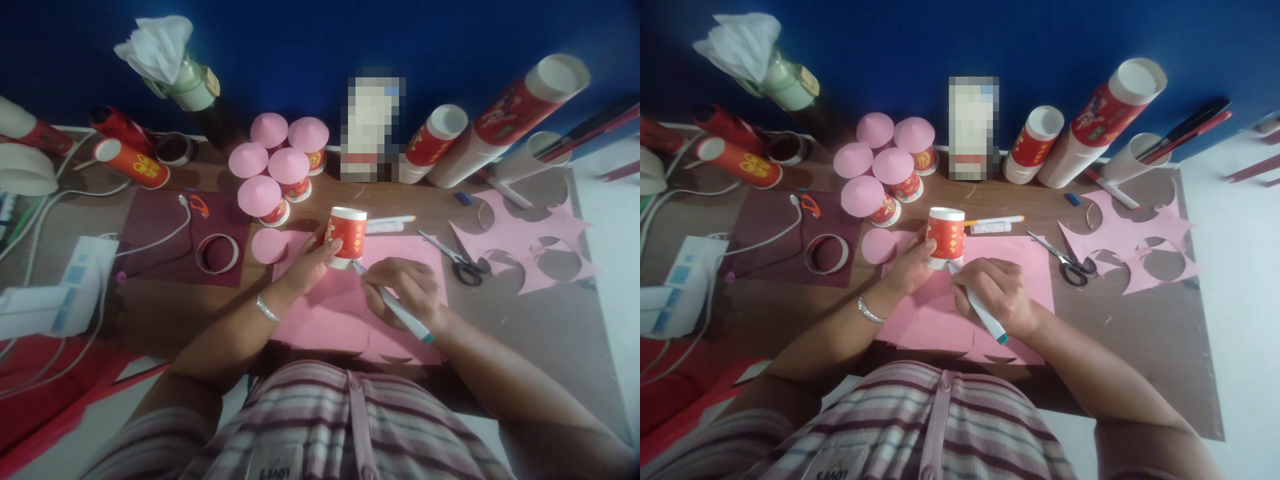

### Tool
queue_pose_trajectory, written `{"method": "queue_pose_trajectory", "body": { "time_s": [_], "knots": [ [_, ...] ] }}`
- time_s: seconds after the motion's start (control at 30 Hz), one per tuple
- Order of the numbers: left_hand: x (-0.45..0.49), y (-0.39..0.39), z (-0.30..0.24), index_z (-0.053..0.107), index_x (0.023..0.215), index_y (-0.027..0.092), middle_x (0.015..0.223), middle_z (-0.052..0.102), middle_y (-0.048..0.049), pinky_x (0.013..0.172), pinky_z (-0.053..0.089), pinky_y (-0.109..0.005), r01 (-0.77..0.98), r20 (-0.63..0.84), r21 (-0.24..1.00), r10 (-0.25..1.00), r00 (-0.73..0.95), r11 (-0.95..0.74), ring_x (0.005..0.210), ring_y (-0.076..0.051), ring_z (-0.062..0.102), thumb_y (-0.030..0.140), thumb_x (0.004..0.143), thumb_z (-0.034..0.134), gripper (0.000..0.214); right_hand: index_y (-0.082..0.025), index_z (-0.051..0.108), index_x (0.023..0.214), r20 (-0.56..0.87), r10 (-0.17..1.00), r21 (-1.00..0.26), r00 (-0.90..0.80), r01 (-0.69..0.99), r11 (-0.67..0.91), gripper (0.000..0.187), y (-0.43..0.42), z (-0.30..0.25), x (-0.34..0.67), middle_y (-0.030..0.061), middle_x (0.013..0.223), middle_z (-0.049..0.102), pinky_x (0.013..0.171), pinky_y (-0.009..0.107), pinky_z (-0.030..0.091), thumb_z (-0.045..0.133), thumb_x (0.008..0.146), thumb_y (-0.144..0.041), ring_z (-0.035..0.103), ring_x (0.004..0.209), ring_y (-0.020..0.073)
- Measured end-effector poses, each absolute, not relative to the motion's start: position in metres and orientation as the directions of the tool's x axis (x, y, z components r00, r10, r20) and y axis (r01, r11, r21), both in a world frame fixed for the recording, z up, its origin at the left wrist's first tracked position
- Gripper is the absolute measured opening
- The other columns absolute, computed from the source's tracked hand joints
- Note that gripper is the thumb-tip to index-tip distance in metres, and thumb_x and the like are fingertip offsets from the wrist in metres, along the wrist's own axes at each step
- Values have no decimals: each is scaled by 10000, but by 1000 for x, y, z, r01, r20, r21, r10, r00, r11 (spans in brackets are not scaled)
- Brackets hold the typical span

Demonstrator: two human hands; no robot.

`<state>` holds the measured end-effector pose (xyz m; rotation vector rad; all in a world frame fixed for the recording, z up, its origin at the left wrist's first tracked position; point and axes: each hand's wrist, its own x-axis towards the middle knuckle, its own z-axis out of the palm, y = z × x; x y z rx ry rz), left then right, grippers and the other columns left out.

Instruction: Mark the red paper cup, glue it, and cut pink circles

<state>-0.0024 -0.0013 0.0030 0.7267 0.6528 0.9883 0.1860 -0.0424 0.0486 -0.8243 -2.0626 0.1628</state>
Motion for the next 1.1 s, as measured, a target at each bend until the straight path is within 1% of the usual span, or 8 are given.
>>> {"method": "queue_pose_trajectory", "body": {
  "time_s": [0.27,0.4,0.63,0.77,0.83,0.97,1.1],
  "knots": [
    [-2,-2,5,719,1174,235,1093,737,-49,941,515,-362,-495,-173,788,903,393,366,1008,-214,682,454,840,806,408,-213,587,1004,687,613,-405,-390,495,769,191,-42,48,186,-8,739,690,552,266,572,638,884,-74,670,608,140],
    [-2,-2,3,718,1173,240,1080,731,-43,918,519,-343,-503,-170,784,905,391,364,1001,-201,670,440,849,801,390,-218,584,1003,684,615,-403,-391,500,766,197,-42,47,186,-11,739,689,548,268,570,638,881,-74,669,608,140],
    [-3,-1,4,716,1138,233,1086,731,-48,920,519,-353,-497,-166,787,901,401,366,1005,-206,666,435,860,788,352,-214,579,994,683,608,-391,-405,501,772,201,-42,50,186,-9,734,685,559,263,580,634,884,-55,672,620,135],
    [-2,-1,3,715,1133,238,1077,734,-43,921,518,-355,-505,-178,779,903,391,372,1003,-209,675,443,839,807,370,-207,580,986,677,612,-400,-409,494,772,204,-42,51,186,-7,728,684,546,258,563,641,878,-45,661,608,130],
    [-2,-2,2,714,1133,239,1055,732,-41,916,520,-356,-509,-179,776,905,387,371,991,-210,681,442,840,808,369,-209,580,979,673,619,-412,-405,490,768,185,-42,52,185,-6,728,686,546,257,558,635,889,-58,662,610,131],
    [-2,-2,3,708,1065,220,969,711,-33,833,525,-340,-503,-175,781,902,394,371,903,-195,674,436,849,800,318,-201,585,947,639,655,-472,-403,467,748,151,-43,54,184,-1,720,687,548,244,540,624,894,-64,657,602,124],
    [-3,-1,7,696,1095,206,983,700,-39,826,524,-333,-488,-172,791,899,402,369,895,-187,655,443,826,822,380,-196,588,910,594,697,-516,-402,475,713,127,-44,57,184,0,713,694,527,225,507,613,896,-72,629,565,107]
  ]
}}
